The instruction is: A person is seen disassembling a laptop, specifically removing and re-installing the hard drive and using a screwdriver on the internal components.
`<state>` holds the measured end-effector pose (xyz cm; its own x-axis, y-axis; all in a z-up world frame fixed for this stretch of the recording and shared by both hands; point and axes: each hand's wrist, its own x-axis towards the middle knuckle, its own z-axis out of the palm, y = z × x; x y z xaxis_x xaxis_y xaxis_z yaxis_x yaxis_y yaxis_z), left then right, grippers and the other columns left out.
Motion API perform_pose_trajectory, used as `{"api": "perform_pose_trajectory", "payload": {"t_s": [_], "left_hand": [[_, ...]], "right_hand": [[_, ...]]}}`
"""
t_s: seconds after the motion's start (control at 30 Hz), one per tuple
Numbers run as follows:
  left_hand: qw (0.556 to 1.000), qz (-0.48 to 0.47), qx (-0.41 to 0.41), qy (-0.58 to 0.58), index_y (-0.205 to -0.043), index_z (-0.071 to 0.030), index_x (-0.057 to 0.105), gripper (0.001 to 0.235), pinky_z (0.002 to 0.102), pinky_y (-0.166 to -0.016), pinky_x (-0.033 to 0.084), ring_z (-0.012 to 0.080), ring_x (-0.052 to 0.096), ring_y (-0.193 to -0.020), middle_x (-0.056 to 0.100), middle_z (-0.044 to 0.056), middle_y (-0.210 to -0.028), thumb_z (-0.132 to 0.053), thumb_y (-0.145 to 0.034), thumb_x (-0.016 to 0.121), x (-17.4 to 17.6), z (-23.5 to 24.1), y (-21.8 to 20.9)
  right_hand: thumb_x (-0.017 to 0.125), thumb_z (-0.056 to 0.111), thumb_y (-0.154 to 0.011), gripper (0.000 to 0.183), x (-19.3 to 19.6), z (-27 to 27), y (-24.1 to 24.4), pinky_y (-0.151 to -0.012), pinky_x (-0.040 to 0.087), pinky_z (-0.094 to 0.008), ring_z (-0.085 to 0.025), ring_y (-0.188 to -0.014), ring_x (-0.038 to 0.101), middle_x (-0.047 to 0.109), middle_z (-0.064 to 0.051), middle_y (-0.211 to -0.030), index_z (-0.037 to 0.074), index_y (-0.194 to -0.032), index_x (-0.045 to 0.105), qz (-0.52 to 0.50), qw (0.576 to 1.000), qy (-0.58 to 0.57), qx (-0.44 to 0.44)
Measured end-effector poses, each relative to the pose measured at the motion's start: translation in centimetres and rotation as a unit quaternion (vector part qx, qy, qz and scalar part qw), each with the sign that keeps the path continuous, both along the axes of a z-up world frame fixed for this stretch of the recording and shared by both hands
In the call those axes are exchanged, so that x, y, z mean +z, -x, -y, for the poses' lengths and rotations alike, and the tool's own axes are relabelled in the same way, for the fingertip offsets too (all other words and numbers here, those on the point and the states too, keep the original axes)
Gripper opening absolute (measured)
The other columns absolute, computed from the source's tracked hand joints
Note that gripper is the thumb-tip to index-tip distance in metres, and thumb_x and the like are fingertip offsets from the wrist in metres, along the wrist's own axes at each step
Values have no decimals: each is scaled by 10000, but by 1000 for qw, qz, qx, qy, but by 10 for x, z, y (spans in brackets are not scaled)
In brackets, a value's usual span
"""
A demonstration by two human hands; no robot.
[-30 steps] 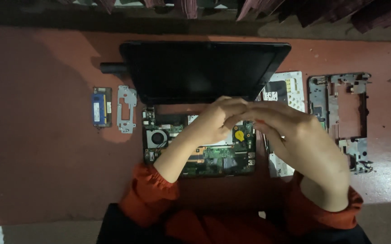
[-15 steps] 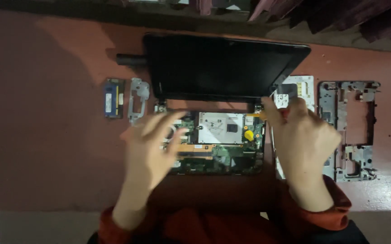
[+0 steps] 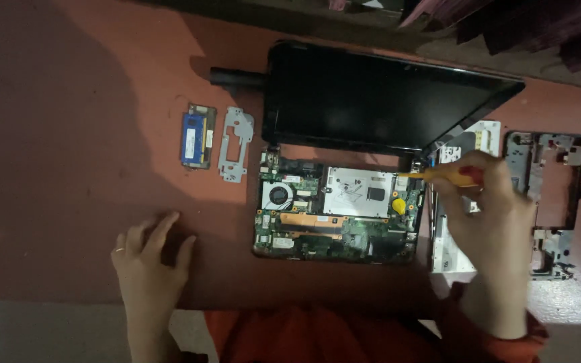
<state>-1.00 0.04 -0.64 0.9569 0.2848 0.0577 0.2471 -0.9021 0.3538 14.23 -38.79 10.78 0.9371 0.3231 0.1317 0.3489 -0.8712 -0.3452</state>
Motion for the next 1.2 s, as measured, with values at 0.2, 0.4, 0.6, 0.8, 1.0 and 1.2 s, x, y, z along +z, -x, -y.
{"api": "perform_pose_trajectory", "payload": {"t_s": [0.2, 0.4, 0.6, 0.8, 1.0, 1.2], "left_hand": [[999, 6, -26, -30, -1173, -206, 732, 364, 486, -745, 467, 317, 605, -951, 645, 56, -1097, -348, -839, 753, -3, 3, -5], [997, 75, -28, -4, -1137, -171, 715, 328, 450, -757, 439, 260, 595, -905, 655, 19, -1044, -298, -843, 787, -7, 9, -6], [993, 118, -19, -1, -1119, -143, 733, 247, 437, -723, 421, 271, 579, -859, 621, 36, -999, -299, -930, 697, -11, 18, -16], [989, 143, -29, 22, -1003, -154, 754, 109, 407, -789, 413, 210, 578, -865, 619, -5, -985, -208, -914, 722, -10, 18, -30], [977, 193, -67, -58, -942, -143, 719, 63, 361, -716, 408, 181, 578, -804, 633, -9, -965, -157, -953, 658, -20, 16, -37], [950, 164, -120, 236, -972, -19, 570, 50, 405, -796, 423, 306, 551, -899, 590, 138, -977, -42, -954, 529, -1, 28, -47]], "right_hand": [[819, 44, -982, 285, -29, -17, 20, -509, 512, -290, -213, -645, 638, 643, -117, -816, -47, -977, 550, 92, 993, -26, -74], [776, -64, -1022, 349, -34, -6, 24, -717, 546, -328, -282, -946, 642, 616, -234, -1072, -50, -1193, 472, 52, 963, -179, -193], [708, -197, -1123, 277, -12, -30, 37, -702, 577, -407, -430, -891, 685, 607, -370, -1056, -210, -1233, 455, 101, 973, -176, -106], [669, -31, -1121, 331, -15, -51, 33, -742, 578, -397, -371, -914, 667, 599, -320, -1082, -140, -1248, 383, 65, 973, -204, -88], [711, 33, -1046, 270, -21, -74, 34, -700, 576, -228, -187, -887, 686, 630, -119, -1002, 15, -1159, 467, 7, 931, -332, -149], [668, 91, -955, 246, -38, -83, 47, -811, 614, -223, -88, -844, 676, 639, 13, -962, 164, -1108, 490, -40, 871, -478, -105]]}}
